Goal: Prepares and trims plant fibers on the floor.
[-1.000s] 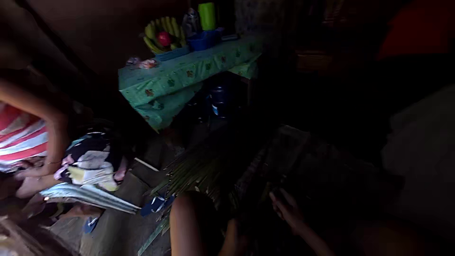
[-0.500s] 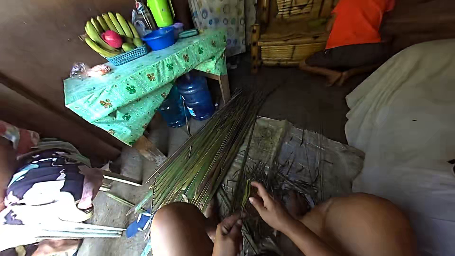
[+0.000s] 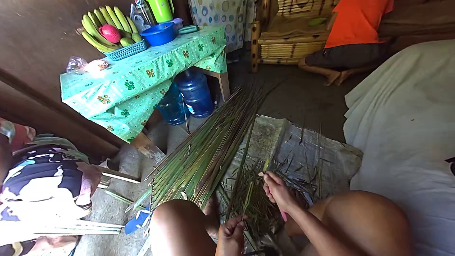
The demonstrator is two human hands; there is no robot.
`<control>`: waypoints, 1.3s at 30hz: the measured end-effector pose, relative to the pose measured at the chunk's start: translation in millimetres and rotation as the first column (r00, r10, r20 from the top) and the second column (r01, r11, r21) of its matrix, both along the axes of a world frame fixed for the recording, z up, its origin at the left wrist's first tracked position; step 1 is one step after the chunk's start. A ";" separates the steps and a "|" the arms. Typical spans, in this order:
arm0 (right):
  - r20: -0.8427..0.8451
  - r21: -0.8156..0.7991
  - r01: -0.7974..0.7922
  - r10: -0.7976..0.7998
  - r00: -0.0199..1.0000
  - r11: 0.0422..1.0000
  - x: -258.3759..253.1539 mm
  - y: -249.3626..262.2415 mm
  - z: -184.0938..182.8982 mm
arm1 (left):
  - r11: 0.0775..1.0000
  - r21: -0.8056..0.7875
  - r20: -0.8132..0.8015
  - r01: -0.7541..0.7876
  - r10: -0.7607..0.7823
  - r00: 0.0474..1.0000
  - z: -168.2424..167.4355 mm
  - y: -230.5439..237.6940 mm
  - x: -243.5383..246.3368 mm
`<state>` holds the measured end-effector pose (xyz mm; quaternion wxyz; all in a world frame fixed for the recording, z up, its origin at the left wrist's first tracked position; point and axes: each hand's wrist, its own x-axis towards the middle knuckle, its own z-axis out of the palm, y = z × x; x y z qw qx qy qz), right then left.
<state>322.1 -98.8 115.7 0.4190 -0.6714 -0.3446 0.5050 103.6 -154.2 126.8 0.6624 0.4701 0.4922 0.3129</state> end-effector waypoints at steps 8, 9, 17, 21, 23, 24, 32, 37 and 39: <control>0.287 -0.051 -0.530 0.521 0.804 0.846 -22.7 -35.2 19.8 | 0.999 -0.027 -0.037 -0.020 0.019 0.999 6.0 22.9 2.1; 0.373 -0.085 -0.576 0.562 0.738 0.813 -28.0 -37.4 21.9 | 0.999 -0.027 -0.033 -0.021 0.020 0.999 6.5 22.4 3.8; 0.529 -0.153 -0.454 0.461 0.713 0.878 -10.3 -12.1 7.7 | 0.999 -0.021 -0.021 0.028 -0.029 0.999 11.5 3.9 4.5; 0.614 -0.140 -0.486 0.461 0.641 0.863 -12.3 -13.6 5.7 | 0.999 -0.010 -0.041 0.033 -0.034 0.999 9.8 3.7 1.6; 0.657 -0.103 -0.467 0.413 0.631 0.878 -14.3 -14.1 4.9 | 0.999 -0.024 -0.052 0.039 -0.041 0.998 12.9 4.3 1.7; 0.670 -0.105 -0.469 0.411 0.618 0.877 -14.4 -13.4 6.3 | 0.999 -0.024 -0.050 0.039 -0.040 0.998 13.5 4.4 2.2; 0.401 0.076 -0.180 0.135 0.906 0.981 -11.9 -8.0 -2.3 | 0.998 -0.058 -0.048 0.003 -0.006 0.999 8.5 5.1 3.9; -0.070 -0.177 -0.070 0.059 0.996 0.982 0.3 -12.1 12.5 | 0.998 -0.060 -0.085 -0.029 0.024 0.996 2.6 14.2 1.3; 0.036 -0.102 -0.260 0.265 0.964 0.960 -6.6 -24.2 17.7 | 0.998 -0.048 -0.103 -0.029 0.024 0.994 4.3 21.0 1.7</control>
